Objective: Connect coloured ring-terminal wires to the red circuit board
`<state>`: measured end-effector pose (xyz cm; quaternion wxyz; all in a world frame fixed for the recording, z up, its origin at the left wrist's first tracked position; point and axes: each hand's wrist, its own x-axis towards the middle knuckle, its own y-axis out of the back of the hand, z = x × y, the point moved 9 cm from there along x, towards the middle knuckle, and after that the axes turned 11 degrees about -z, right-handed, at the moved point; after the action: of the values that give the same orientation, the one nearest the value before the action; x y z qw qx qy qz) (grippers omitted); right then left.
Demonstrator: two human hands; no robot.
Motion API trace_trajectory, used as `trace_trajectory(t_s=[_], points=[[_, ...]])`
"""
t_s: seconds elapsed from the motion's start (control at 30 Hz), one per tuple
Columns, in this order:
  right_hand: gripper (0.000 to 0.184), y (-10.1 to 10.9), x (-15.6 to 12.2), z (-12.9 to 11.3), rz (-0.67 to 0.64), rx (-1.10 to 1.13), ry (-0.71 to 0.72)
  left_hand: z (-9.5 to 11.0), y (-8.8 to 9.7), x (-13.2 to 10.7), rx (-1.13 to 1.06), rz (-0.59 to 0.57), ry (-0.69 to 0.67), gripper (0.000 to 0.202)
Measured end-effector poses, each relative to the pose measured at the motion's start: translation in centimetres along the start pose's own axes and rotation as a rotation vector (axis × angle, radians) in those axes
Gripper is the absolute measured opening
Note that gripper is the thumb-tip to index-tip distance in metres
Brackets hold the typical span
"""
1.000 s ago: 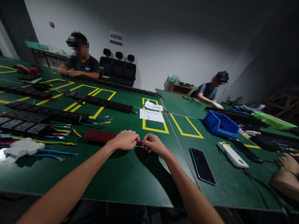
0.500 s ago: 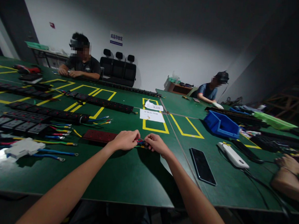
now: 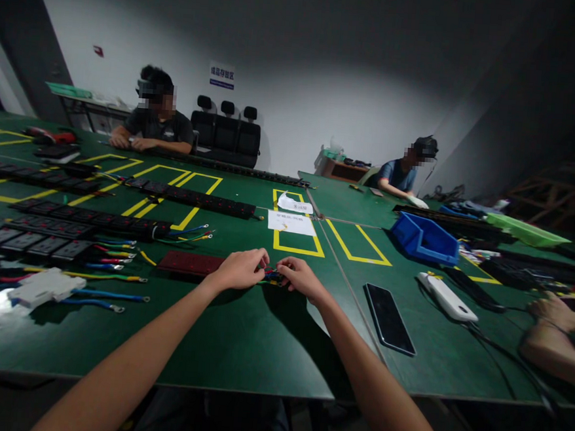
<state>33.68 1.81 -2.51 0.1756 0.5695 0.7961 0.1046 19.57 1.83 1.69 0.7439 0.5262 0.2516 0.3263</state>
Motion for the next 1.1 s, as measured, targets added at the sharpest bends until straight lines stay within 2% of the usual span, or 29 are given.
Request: trace_trajectory(t_s=[0.3, 0.5, 0.9, 1.1], points=[[0.013, -0.2, -0.2, 0.0, -0.019, 0.058, -0.041, 0.0, 0.1, 0.0, -0.044, 0.014, -0.012, 0.031], [0.012, -0.1, -0.2, -0.2, 0.002, 0.057, -0.039, 0.4, 0.4, -0.2, -0.085, 0.021, -0.058, 0.030], [0.010, 0.1, 0.0, 0.3, 0.004, 0.052, -0.042, 0.8, 0.4, -0.3, 0.020, -0.017, -0.052, 0.033], [0.010, 0.3, 0.1, 1.1, 0.027, 0.128, -0.047, 0.9, 0.1, -0.3, 0.033, -0.038, -0.071, 0.034]])
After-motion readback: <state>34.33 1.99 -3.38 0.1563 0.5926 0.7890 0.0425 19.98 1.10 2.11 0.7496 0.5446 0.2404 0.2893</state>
